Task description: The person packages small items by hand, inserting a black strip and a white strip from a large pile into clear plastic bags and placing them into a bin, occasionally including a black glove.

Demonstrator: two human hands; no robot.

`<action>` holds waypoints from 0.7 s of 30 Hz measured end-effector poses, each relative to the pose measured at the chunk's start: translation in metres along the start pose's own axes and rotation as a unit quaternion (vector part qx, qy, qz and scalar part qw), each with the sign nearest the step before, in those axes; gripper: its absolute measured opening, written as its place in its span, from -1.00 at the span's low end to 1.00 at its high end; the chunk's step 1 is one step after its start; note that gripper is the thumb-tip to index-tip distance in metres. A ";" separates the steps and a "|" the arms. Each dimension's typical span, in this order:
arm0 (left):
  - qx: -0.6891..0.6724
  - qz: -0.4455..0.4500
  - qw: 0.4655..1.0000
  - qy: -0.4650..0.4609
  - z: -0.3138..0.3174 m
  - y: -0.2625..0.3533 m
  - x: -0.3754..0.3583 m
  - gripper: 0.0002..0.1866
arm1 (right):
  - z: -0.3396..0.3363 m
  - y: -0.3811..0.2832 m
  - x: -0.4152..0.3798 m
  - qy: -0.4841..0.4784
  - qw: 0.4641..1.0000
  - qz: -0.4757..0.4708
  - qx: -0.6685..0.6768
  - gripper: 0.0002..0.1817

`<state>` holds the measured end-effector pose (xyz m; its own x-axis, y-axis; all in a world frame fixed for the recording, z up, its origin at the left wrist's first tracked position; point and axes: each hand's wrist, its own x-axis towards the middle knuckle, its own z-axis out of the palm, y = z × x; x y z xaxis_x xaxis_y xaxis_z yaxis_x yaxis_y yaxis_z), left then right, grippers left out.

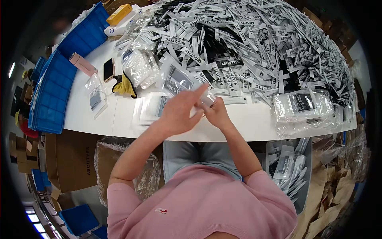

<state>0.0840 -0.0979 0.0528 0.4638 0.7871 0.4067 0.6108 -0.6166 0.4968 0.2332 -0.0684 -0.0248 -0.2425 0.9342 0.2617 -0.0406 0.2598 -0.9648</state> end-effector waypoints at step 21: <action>-0.189 -0.212 0.953 -0.109 -0.019 -0.035 0.009 -0.80 | -0.007 -0.029 -0.008 -0.069 0.994 0.025 -0.086 -0.82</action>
<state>0.0545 -0.0699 0.0540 0.3731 0.9269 -0.0402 0.5175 -0.1719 0.8383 0.2428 -0.0819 0.0007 -0.3705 0.9080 0.1954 0.1376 0.2617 -0.9553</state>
